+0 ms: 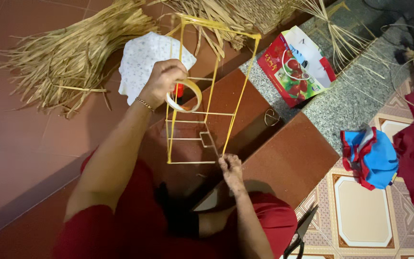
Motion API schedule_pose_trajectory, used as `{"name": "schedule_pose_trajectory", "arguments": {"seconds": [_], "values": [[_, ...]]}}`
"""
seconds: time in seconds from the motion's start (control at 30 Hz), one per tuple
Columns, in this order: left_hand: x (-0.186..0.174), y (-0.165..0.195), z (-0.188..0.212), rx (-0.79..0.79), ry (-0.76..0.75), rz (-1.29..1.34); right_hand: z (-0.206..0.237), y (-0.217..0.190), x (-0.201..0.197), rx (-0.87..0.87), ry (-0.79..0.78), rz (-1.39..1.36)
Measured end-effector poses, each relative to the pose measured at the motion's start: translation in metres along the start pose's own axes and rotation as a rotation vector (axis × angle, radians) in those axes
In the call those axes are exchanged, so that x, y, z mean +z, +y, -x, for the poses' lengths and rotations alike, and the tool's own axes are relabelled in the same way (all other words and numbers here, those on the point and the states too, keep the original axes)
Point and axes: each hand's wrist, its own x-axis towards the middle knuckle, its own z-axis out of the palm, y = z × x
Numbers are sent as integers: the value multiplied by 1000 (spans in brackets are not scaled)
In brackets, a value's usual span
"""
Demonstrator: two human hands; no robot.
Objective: The person sits on the floor assembling a rectangular bamboo/palm-strip frame. They cut thin strips with scissors, wrap and tie strips onto the yellow frame joints, and rotate the frame to work on different sides, building up the lattice structure.
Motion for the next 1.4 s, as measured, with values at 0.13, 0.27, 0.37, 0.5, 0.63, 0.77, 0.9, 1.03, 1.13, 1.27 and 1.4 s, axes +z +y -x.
{"name": "schedule_pose_trajectory", "arguments": {"seconds": [0.13, 0.27, 0.37, 0.5, 0.63, 0.77, 0.9, 1.03, 1.13, 1.27, 1.4], "values": [[6, -5, -9, -37, 68, 152, 25, -4, 10, 176, -9, -202], [14, -23, -20, -167, 89, 179, 41, -10, 6, 258, 215, -757], [18, -50, -28, -200, 125, 65, 41, -13, 0, 337, 307, -1030], [11, -69, -41, 285, 304, -522, 26, -10, -2, 344, 360, -1020], [11, -55, -23, -21, 284, -310, 13, -1, -2, 374, 430, -1021], [25, -21, 12, -74, 2, -240, -9, 3, -5, 367, 445, -1034], [47, -8, 51, 41, -329, -309, -36, -2, -19, 462, 366, -1028], [68, -18, 96, -86, -543, -383, -36, -18, -43, 302, 307, -721], [91, -29, 117, -166, -622, -279, -10, -36, -51, 25, 548, 27], [99, -37, 136, -353, -657, -394, 31, -60, -51, 79, 404, -357], [108, -59, 151, -144, -668, -521, 56, -75, -42, 231, 223, -719]]}}
